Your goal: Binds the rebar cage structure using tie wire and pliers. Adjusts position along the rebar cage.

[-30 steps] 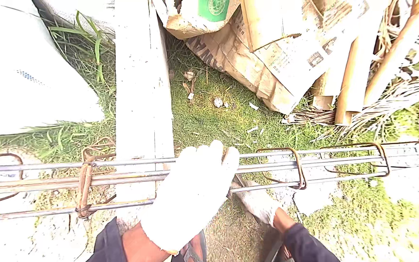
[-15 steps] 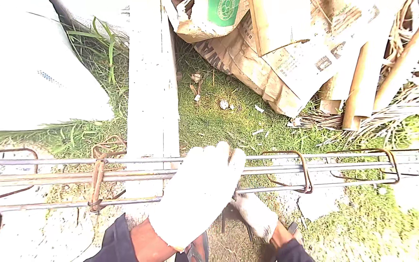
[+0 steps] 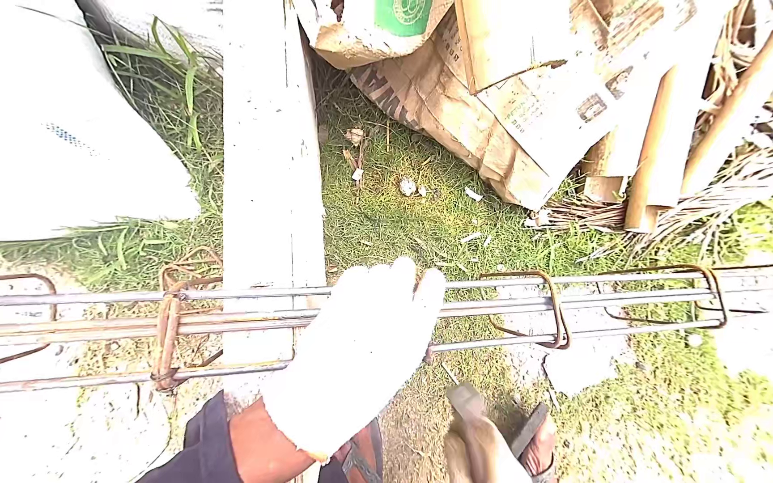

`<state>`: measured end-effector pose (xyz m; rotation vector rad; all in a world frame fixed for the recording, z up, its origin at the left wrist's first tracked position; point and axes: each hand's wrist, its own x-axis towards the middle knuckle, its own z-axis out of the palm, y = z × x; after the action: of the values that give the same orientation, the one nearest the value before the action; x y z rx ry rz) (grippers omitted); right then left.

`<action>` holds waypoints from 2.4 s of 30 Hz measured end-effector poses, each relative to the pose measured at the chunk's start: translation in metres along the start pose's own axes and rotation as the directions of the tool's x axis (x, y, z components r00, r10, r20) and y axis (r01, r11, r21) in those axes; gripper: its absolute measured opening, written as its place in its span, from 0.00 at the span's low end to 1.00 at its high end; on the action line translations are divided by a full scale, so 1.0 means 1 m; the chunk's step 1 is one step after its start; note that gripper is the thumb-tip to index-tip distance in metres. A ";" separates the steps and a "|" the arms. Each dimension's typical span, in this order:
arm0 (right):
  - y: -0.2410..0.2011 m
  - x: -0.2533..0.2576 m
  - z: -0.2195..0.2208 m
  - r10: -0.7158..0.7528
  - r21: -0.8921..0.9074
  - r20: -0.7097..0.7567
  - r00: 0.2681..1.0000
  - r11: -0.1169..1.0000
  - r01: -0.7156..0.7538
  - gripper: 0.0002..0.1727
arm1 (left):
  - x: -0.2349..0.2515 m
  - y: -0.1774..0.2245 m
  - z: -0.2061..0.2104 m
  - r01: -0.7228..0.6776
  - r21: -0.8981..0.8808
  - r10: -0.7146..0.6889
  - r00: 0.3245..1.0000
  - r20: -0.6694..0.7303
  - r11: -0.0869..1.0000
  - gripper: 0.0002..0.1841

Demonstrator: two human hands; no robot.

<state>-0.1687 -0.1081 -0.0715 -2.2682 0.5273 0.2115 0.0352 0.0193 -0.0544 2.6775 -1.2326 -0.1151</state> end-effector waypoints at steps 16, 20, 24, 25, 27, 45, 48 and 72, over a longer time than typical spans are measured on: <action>0.002 0.005 0.010 0.028 -0.062 -0.007 1.000 0.998 -0.028 0.13 | -0.001 0.000 0.000 0.012 -0.007 -0.011 1.000 0.012 1.000 0.36; 0.016 0.003 0.013 -0.055 0.037 -0.061 0.997 0.998 0.057 0.14 | -0.001 -0.001 0.000 0.016 -0.001 -0.016 1.000 0.006 1.000 0.36; -0.001 0.008 0.005 0.037 -0.085 0.022 0.999 0.996 -0.035 0.14 | 0.001 0.000 -0.001 -0.001 0.006 0.001 1.000 0.000 1.000 0.35; 0.002 0.010 0.006 -0.004 -0.061 -0.019 1.000 0.998 0.003 0.14 | 0.004 -0.002 0.000 0.001 0.019 -0.001 1.000 -0.010 1.000 0.36; 0.007 0.006 0.009 -0.071 -0.008 -0.067 0.995 0.997 0.070 0.14 | 0.000 -0.003 0.001 0.005 0.015 -0.005 1.000 0.004 1.000 0.39; 0.085 0.060 -0.122 0.276 -0.671 0.589 0.760 0.691 0.269 0.17 | -0.001 -0.003 -0.005 -0.005 -0.003 0.005 0.999 0.050 1.000 0.58; 0.093 0.054 -0.170 0.227 -0.703 0.565 0.793 0.636 0.318 0.17 | -0.005 0.002 -0.004 0.097 0.024 -0.098 0.994 0.037 0.995 0.70; 0.075 0.086 -0.102 0.035 -0.329 0.692 0.721 0.904 0.272 0.28 | -0.008 0.002 -0.028 0.142 -0.066 -0.129 0.978 0.166 0.988 0.68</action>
<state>-0.1253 -0.2553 -0.0786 -2.3742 -0.0875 1.1477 0.0329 0.0278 -0.0265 2.7269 -1.0614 -0.3987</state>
